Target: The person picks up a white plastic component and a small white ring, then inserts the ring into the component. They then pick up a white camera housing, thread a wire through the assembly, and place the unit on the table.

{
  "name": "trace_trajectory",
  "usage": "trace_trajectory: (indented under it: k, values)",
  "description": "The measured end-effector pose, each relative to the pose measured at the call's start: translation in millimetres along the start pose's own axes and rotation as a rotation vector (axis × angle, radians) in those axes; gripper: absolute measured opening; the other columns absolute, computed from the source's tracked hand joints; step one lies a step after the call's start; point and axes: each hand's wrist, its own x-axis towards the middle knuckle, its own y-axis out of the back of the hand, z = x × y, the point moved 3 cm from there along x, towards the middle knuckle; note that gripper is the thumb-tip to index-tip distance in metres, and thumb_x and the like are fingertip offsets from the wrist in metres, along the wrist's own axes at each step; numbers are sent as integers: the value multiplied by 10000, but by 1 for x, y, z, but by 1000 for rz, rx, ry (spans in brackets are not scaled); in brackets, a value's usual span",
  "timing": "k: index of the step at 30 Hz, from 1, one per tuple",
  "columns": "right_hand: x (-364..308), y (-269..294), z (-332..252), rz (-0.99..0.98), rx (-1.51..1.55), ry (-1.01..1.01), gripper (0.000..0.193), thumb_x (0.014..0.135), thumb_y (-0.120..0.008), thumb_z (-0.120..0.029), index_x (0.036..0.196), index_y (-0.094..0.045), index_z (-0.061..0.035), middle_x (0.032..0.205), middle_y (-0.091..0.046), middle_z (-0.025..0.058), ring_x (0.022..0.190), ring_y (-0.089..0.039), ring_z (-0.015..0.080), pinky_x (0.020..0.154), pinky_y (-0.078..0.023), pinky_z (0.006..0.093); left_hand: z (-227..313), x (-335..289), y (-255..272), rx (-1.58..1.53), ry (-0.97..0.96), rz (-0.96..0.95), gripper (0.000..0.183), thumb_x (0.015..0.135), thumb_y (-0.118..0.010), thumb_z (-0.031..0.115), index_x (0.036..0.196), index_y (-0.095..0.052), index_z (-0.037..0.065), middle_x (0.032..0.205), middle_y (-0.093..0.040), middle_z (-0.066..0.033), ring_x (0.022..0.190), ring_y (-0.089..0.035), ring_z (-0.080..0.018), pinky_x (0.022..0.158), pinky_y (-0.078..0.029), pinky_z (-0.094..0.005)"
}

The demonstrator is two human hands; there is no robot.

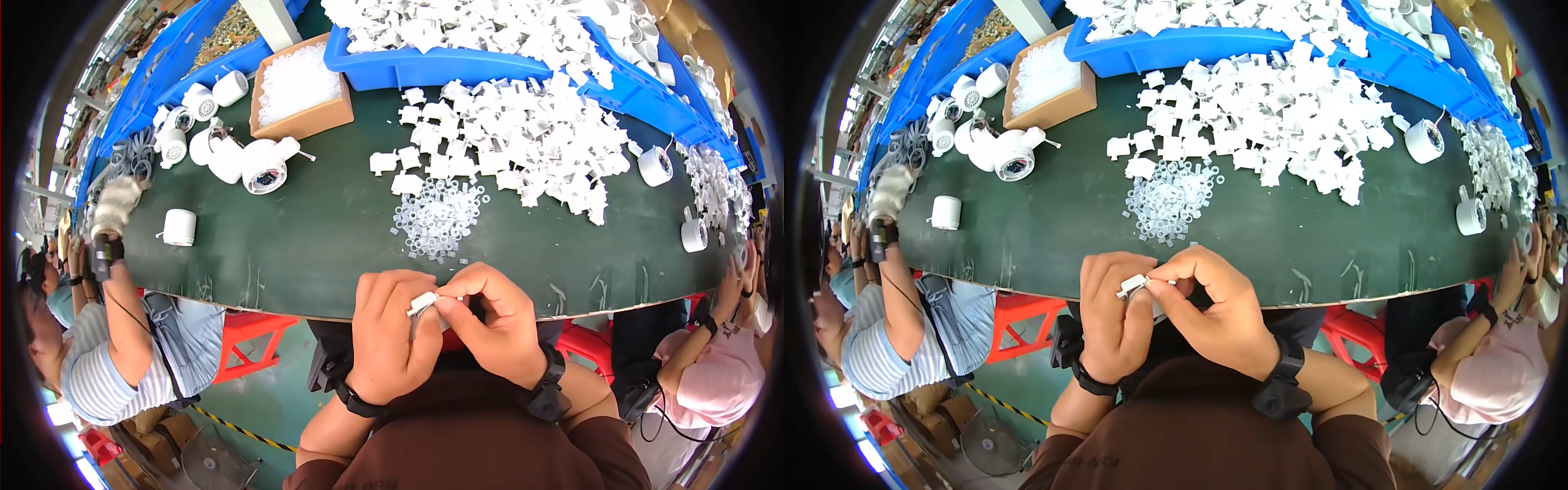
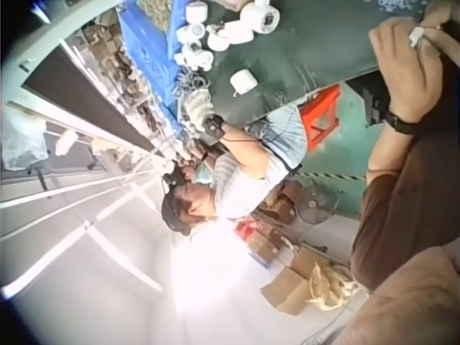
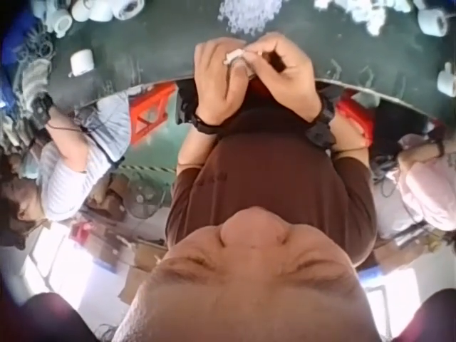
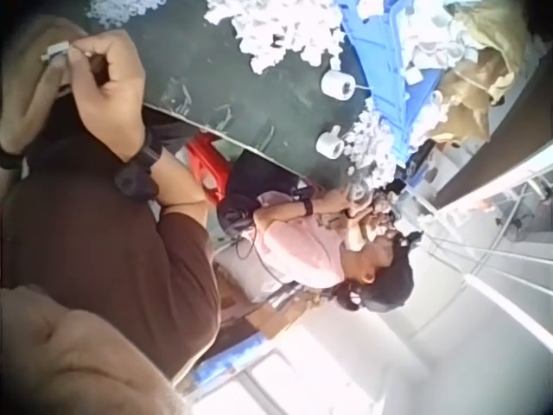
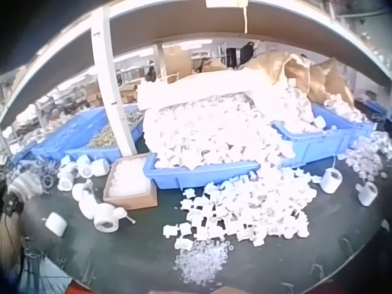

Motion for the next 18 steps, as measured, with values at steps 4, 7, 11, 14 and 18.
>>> trace_trajectory:
  k: [4, 7, 11, 14, 18]
  values:
    - [-4, 6, -2, -6, 36, -21, 137, 964, -604, 85, 1054, -652, -5, 1007, -621, 50, 873, -581, 83, 755, -467, 240, -3, -1, 0, 11, -77, -41, 185, 865, -639, 100, 1030, -636, 16, 1065, -662, -138, 919, -556, -340, 824, -460, -422]
    - [-2, 12, 5, -170, 229, -122, 188, 975, -617, 47, 1151, -666, 1, 1075, -630, 68, 926, -606, 113, 790, -488, 261, -4, -2, 1, 36, -108, -51, 158, 880, -625, 110, 1011, -641, 22, 1048, -665, -128, 901, -565, -338, 796, -470, -425]
    - [4, 43, -23, -125, -243, 59, 254, 920, -691, 8, 1172, -702, -23, 1065, -683, 86, 901, -642, 183, 797, -510, 311, -4, -1, 1, 38, -86, 3, 119, 895, -611, 127, 953, -665, 39, 1018, -690, -110, 873, -585, -314, 778, -475, -400]
    - [16, 96, -33, 254, -933, 297, 136, 885, -705, 17, 1013, -710, -27, 978, -694, 116, 827, -663, 236, 759, -530, 339, -8, -5, 1, 33, -61, 69, 114, 893, -616, 126, 949, -672, 44, 1022, -706, -99, 857, -589, -297, 758, -476, -383]
    - [28, 128, -31, 303, -1129, 303, 217, 866, -735, -17, 1076, -687, -44, 994, -668, 112, 875, -652, 280, 764, -531, 367, -7, -1, -6, 38, -74, 87, 96, 872, -632, 90, 941, -688, 54, 1008, -718, -85, 837, -592, -284, 747, -475, -378]
